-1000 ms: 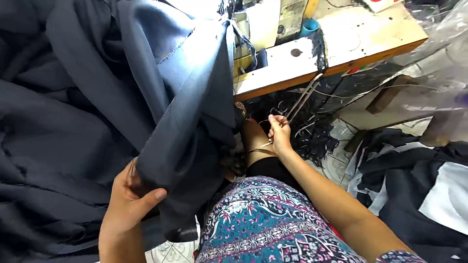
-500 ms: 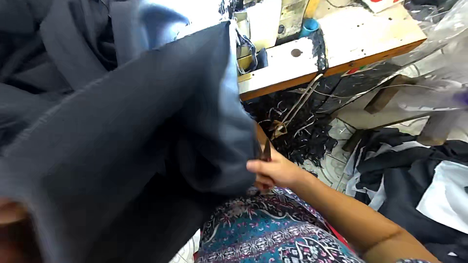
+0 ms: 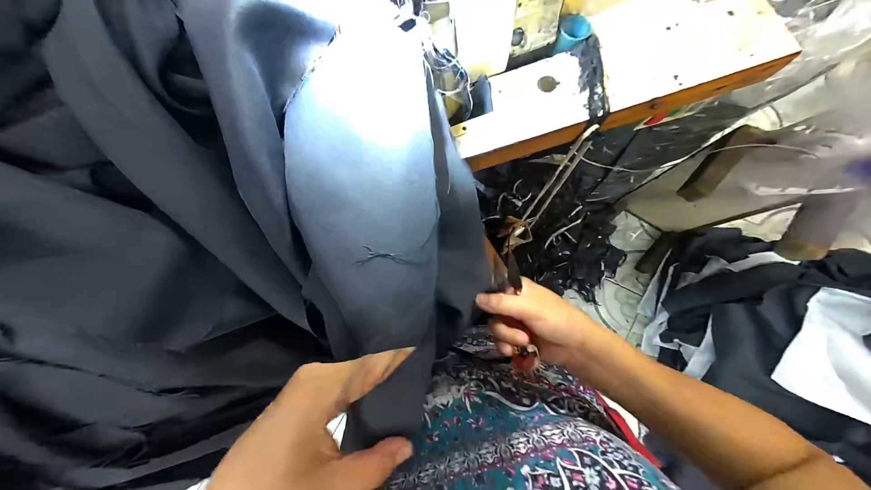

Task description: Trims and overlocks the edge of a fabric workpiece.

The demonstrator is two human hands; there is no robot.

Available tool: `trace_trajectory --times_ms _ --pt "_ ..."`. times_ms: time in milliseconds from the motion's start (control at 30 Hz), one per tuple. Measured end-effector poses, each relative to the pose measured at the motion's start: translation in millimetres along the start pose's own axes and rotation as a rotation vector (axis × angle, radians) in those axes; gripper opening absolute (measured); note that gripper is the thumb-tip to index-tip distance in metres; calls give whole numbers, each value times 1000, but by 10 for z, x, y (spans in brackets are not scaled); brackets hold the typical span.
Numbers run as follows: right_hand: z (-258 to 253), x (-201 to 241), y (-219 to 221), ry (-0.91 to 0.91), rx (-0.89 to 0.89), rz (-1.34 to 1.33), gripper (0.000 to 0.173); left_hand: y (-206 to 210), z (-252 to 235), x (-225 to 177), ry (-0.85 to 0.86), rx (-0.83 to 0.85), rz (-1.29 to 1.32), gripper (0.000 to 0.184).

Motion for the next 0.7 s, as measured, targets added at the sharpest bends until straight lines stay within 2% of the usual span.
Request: trace_trajectory --times_ms 67,133,267,367,500,700 --pt "68 -40 21 61 -38 -34 14 203 -40 56 44 -22 -206 52" --pt "174 -89 113 26 -30 -56 15 427 -49 113 117 -14 -380 49" --pt "118 -104 20 -397 -125 103 19 703 -76 242 180 54 -453 50" --pt "116 -146 -40 -583 -126 210 22 771 -103 280 195 98 -468 52" --pt "93 -128 -104 -657 -153 280 28 856 -191 279 206 133 -468 54" --pt "86 -96 -180 -672 -185 399 25 976 -259 330 208 206 -510 55"
Point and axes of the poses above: each hand's wrist, its own z-axis away from the middle knuckle, its own y-axis out of the palm, x = y × z, the point moved 7 cm from there along -z, towards the middle knuckle, and after that the axes turned 12 degrees about -x, right-handed, at the moved point
